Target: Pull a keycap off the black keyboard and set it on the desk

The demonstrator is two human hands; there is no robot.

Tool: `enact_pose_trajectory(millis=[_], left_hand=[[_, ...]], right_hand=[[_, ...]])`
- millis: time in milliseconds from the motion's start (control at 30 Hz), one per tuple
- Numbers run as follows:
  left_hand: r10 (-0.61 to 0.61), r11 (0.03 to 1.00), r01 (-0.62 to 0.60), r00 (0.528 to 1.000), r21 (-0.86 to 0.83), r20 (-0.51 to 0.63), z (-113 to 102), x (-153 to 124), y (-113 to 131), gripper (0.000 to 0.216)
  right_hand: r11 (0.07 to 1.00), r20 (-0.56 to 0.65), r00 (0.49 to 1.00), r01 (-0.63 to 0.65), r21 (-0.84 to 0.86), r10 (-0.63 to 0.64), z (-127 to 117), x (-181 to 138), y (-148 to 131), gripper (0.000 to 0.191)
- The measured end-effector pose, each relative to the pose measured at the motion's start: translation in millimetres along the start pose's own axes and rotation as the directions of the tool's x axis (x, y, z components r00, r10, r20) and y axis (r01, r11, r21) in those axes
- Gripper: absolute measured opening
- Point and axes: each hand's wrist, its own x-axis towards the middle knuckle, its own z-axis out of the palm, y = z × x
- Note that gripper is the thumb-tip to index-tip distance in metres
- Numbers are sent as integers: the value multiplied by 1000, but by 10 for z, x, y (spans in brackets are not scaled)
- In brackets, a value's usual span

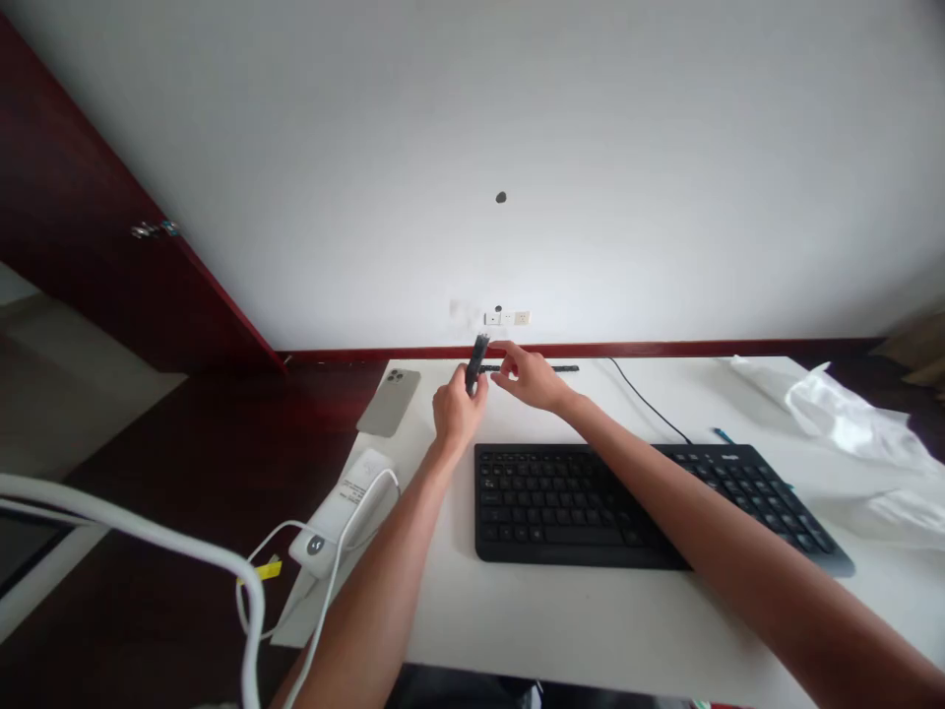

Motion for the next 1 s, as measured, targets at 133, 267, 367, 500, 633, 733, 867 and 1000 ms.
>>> enact_pose_trajectory(millis=[133, 267, 367, 500, 633, 733, 867, 1000], left_hand=[[68, 994, -78, 991, 83, 117, -38, -81, 130, 21], [171, 981, -186, 960, 48, 223, -79, -172, 255, 25], [272, 959, -283, 917, -4, 293, -94, -266, 355, 27], [349, 936, -343, 878, -76, 329, -80, -337, 393, 33], [376, 927, -348, 862, -142, 339, -86, -248, 274, 40], [307, 950, -273, 897, -149, 316, -139, -148, 181, 36], [261, 957, -170, 861, -237, 436, -274, -92, 171, 24], [309, 927, -57, 681, -372, 664, -395, -96, 220, 48]], right_hand=[[940, 209, 976, -12, 341, -63, -207, -318, -192, 43], [811, 196, 980, -143, 568, 35, -283, -741, -239, 39], [759, 135, 988, -149, 634, 80, -230, -968, -215, 42], [743, 8, 988, -122, 658, 155, -127, -1055, -182, 35], [780, -160, 936, -159, 605, 315, -115, -1011, -83, 34], [725, -240, 846, -223, 652, 476, -125, -981, 50, 37], [646, -277, 757, -239, 725, 591, -103, -973, 181, 40], [649, -292, 759, -216, 730, 582, -89, -987, 149, 47]])
